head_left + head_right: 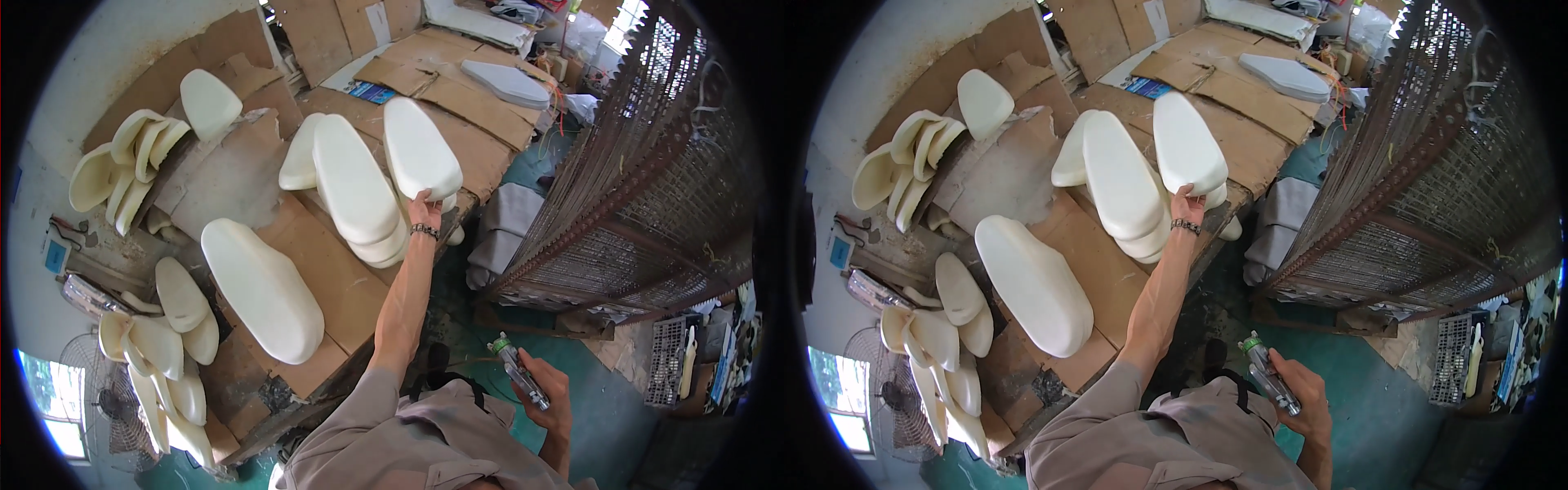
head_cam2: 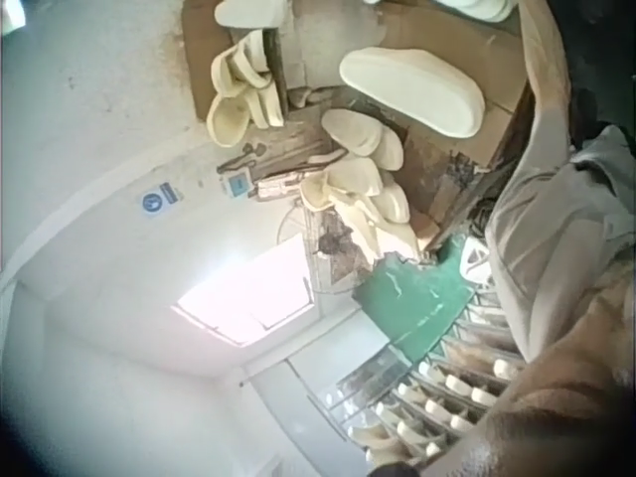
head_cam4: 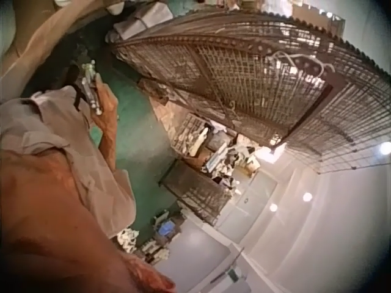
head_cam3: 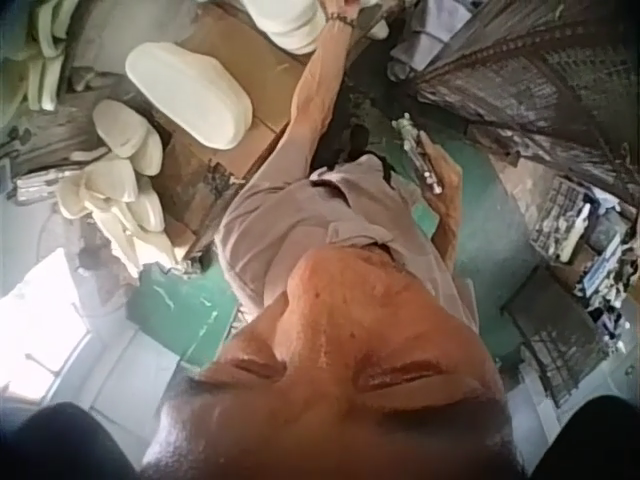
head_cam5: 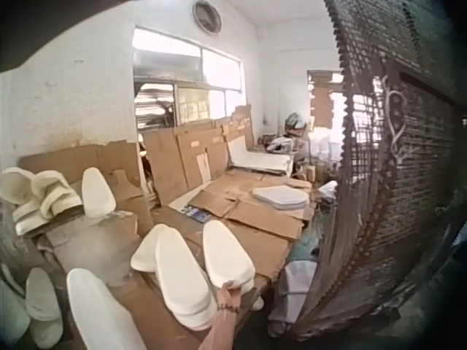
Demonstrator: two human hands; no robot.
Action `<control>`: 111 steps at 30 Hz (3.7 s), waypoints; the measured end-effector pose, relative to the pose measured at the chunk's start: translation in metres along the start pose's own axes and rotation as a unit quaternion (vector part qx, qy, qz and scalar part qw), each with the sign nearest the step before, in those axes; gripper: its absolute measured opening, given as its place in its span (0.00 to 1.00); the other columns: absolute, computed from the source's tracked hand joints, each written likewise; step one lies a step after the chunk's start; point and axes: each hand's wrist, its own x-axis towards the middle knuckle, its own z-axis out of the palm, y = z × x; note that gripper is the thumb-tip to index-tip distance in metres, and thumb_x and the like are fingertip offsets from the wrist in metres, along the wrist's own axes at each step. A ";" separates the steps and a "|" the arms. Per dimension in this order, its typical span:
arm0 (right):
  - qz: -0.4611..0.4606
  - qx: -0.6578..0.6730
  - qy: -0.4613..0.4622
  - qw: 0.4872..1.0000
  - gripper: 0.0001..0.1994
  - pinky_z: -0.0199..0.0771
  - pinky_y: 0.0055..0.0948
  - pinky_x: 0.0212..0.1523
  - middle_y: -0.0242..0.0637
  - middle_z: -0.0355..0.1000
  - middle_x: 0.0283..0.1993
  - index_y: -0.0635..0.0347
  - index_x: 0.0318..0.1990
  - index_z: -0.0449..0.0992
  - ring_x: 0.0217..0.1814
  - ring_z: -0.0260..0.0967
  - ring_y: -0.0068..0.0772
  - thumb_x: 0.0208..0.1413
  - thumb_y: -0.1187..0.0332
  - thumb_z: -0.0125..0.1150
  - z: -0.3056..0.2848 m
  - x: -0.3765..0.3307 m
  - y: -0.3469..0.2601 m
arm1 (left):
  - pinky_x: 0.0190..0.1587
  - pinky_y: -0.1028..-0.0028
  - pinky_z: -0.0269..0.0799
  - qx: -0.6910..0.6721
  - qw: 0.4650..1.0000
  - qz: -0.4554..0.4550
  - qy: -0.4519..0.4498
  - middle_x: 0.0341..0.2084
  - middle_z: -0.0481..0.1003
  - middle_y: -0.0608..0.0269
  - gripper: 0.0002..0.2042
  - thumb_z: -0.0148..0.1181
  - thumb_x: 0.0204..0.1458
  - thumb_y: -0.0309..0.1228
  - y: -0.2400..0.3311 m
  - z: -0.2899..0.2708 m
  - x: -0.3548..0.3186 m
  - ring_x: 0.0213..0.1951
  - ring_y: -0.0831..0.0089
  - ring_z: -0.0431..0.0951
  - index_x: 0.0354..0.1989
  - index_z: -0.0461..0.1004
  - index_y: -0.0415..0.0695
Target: Picking up foam components from a large storage bag and placing them on a workbench to apply a substance with a spray gun tool.
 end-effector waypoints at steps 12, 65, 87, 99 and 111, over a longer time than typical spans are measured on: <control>-0.216 0.183 -0.245 0.927 0.32 0.75 0.33 0.31 0.46 0.74 0.34 0.72 0.60 0.70 0.33 0.76 0.43 0.52 0.58 0.64 0.026 0.085 -0.028 | 0.53 0.64 0.77 0.319 0.927 -0.191 0.052 0.54 0.76 0.55 0.26 0.62 0.60 0.35 0.066 -0.200 -0.266 0.53 0.63 0.78 0.64 0.62 0.39; -0.229 0.111 -0.227 0.940 0.24 0.69 0.31 0.24 0.42 0.70 0.26 0.68 0.58 0.73 0.24 0.70 0.36 0.50 0.75 0.60 0.027 -0.027 -0.048 | 0.41 0.54 0.82 0.195 0.870 -0.024 0.451 0.44 0.79 0.50 0.16 0.57 0.58 0.24 0.110 -0.493 -0.584 0.40 0.56 0.83 0.55 0.70 0.41; -0.200 0.120 -0.232 0.944 0.28 0.74 0.27 0.27 0.38 0.72 0.25 0.63 0.56 0.77 0.25 0.74 0.31 0.41 0.82 0.67 0.035 0.050 -0.075 | 0.55 0.62 0.75 0.106 0.921 0.268 0.261 0.46 0.77 0.59 0.17 0.57 0.59 0.23 0.276 -0.299 -0.347 0.47 0.67 0.79 0.57 0.68 0.37; -0.170 0.069 -0.186 0.965 0.32 0.76 0.33 0.32 0.43 0.75 0.35 0.71 0.60 0.71 0.34 0.77 0.41 0.46 0.68 0.68 0.038 0.076 -0.050 | 0.60 0.55 0.72 0.159 0.922 0.346 0.066 0.59 0.69 0.50 0.34 0.61 0.47 0.23 0.288 -0.117 -0.333 0.57 0.55 0.73 0.66 0.60 0.39; -0.027 -0.035 -0.067 0.997 0.36 0.76 0.37 0.36 0.46 0.76 0.37 0.65 0.62 0.70 0.35 0.76 0.46 0.37 0.82 0.65 0.044 0.026 -0.049 | 0.62 0.54 0.67 -0.002 0.988 0.047 -0.150 0.61 0.66 0.61 0.35 0.58 0.45 0.19 0.082 0.046 -0.087 0.62 0.62 0.67 0.67 0.59 0.46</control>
